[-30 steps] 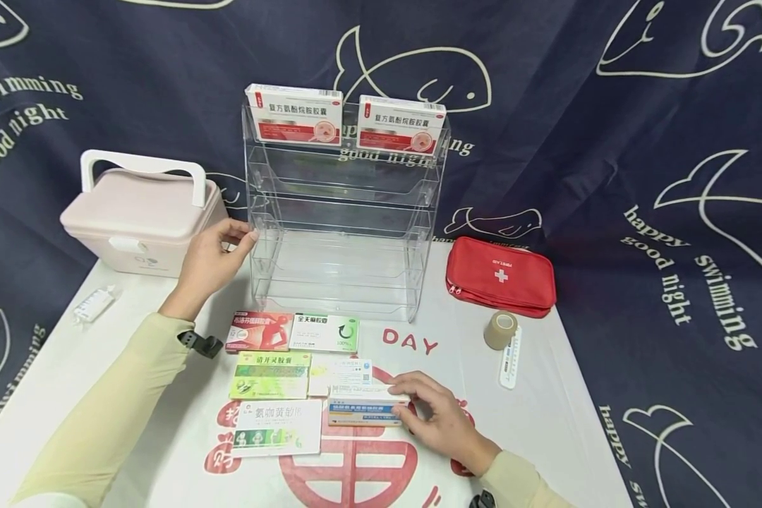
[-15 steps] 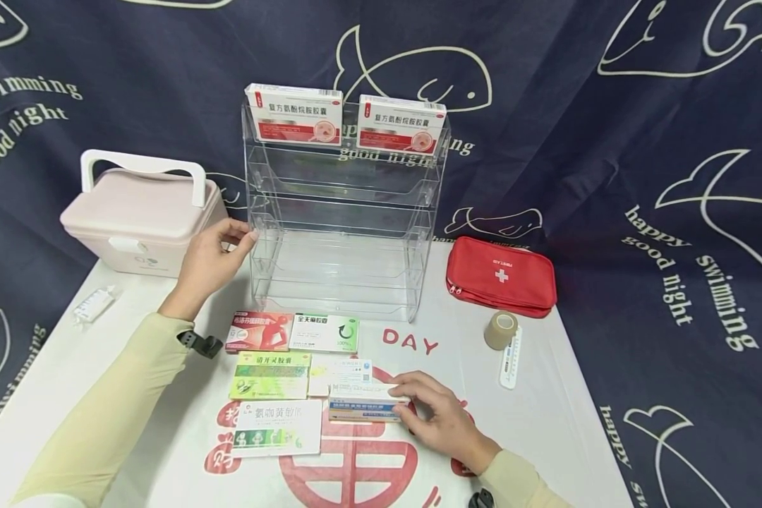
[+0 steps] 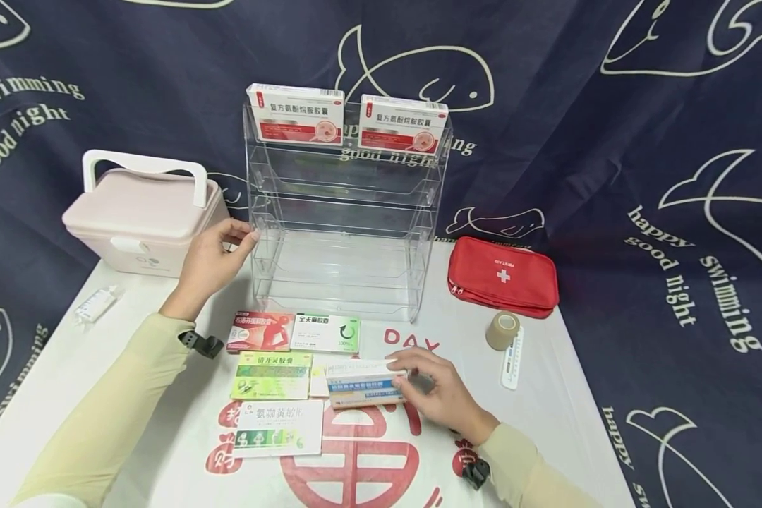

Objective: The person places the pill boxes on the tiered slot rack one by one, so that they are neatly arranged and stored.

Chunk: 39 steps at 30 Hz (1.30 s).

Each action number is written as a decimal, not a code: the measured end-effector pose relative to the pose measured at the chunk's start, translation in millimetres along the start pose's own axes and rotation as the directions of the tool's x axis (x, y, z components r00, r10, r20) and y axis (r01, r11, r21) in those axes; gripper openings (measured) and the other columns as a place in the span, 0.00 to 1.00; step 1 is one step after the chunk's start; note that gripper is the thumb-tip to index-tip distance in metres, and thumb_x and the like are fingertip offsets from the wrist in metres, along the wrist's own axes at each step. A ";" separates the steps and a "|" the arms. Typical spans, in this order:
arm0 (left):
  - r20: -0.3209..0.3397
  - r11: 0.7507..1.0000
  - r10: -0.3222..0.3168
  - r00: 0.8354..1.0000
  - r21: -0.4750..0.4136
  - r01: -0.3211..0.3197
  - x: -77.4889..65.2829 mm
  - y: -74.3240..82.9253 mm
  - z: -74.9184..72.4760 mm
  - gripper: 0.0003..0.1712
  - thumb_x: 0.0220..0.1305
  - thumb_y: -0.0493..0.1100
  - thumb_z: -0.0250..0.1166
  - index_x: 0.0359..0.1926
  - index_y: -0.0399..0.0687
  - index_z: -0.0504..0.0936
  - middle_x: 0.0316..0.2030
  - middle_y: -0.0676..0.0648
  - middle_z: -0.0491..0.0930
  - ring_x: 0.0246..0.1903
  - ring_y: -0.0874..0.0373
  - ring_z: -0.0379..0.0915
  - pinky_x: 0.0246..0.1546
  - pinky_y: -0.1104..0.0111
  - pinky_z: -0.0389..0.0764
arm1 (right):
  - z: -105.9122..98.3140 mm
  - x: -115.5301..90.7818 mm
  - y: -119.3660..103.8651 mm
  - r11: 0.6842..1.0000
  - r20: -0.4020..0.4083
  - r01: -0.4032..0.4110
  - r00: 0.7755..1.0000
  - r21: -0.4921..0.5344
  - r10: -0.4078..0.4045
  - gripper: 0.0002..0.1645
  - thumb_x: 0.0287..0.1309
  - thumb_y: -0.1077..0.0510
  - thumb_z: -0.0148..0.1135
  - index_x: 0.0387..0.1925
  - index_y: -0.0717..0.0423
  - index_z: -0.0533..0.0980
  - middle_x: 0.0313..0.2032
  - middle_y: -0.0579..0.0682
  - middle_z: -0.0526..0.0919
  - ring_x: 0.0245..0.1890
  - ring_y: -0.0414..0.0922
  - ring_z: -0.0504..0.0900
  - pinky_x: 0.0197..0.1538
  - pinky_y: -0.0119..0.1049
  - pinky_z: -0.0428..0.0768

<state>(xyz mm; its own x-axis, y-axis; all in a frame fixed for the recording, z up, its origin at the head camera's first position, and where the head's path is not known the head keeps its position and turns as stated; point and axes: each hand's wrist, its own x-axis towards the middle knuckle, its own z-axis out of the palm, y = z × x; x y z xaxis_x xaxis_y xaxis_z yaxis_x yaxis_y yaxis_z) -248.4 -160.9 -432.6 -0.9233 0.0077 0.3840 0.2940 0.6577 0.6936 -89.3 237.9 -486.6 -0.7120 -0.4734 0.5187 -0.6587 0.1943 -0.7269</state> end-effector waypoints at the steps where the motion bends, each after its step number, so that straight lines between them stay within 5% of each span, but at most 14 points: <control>1: 0.000 1.000 0.001 1.000 0.001 -0.001 0.0 0.0 0.0 0.16 0.70 0.50 0.65 0.47 0.42 0.84 0.39 0.43 0.85 0.39 0.48 0.79 0.42 0.54 0.76 | -2.3 7.7 -1.9 1.000 -0.006 0.008 1.000 0.002 -0.008 0.25 0.45 0.82 0.69 0.46 0.64 0.82 0.47 0.63 0.83 0.48 0.48 0.81 0.45 0.30 0.80; 7: 0.000 1.000 0.001 1.000 0.001 -0.001 -0.3 0.9 -0.4 0.16 0.70 0.50 0.65 0.47 0.42 0.84 0.39 0.44 0.85 0.39 0.47 0.79 0.41 0.53 0.76 | -15.2 56.9 -2.5 0.999 -0.047 0.009 0.999 0.031 -0.007 0.22 0.46 0.84 0.67 0.44 0.68 0.81 0.47 0.65 0.83 0.45 0.45 0.81 0.35 0.32 0.78; 17: 0.021 1.000 -0.014 1.000 0.017 0.014 -0.8 2.2 -0.8 0.16 0.70 0.51 0.65 0.48 0.43 0.84 0.39 0.44 0.85 0.40 0.46 0.80 0.40 0.51 0.75 | -36.0 140.1 8.6 0.998 -0.143 0.010 0.990 0.063 -0.001 0.18 0.50 0.85 0.64 0.44 0.76 0.80 0.48 0.68 0.82 0.38 0.44 0.81 0.35 0.32 0.79; 23: 0.031 1.000 -0.017 0.999 0.022 0.017 -1.4 2.9 -2.1 0.16 0.71 0.51 0.65 0.48 0.44 0.84 0.39 0.45 0.85 0.41 0.46 0.80 0.40 0.51 0.75 | -52.8 198.6 0.4 0.995 -0.219 0.066 0.975 0.077 -0.048 0.16 0.55 0.82 0.64 0.47 0.77 0.79 0.49 0.65 0.83 0.34 0.46 0.83 0.34 0.32 0.82; 29: 0.022 1.000 -0.013 1.000 0.024 0.012 -3.2 2.1 -3.8 0.16 0.70 0.51 0.65 0.48 0.44 0.84 0.38 0.45 0.85 0.41 0.46 0.80 0.41 0.51 0.75 | -63.2 249.5 -11.1 0.998 -0.248 0.039 0.968 0.051 -0.025 0.14 0.62 0.74 0.65 0.49 0.74 0.79 0.48 0.58 0.85 0.31 0.46 0.83 0.33 0.30 0.80; 39: 0.026 1.000 0.005 1.000 0.031 -0.006 -3.4 1.8 -5.4 0.13 0.70 0.49 0.66 0.47 0.45 0.84 0.38 0.46 0.85 0.40 0.48 0.81 0.40 0.52 0.76 | -61.1 297.7 -14.5 0.997 -0.244 -0.035 0.968 0.066 0.050 0.14 0.65 0.71 0.64 0.52 0.69 0.80 0.52 0.54 0.83 0.47 0.43 0.82 0.50 0.36 0.79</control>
<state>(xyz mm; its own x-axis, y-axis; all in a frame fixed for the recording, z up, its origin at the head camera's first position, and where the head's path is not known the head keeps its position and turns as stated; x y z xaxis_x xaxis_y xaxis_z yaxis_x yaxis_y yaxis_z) -243.4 -163.8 -429.3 -0.9279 0.0306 0.3715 0.2916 0.6803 0.6724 -306.6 146.6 -294.1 -0.7819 -0.2386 0.5759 -0.6160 0.1534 -0.7727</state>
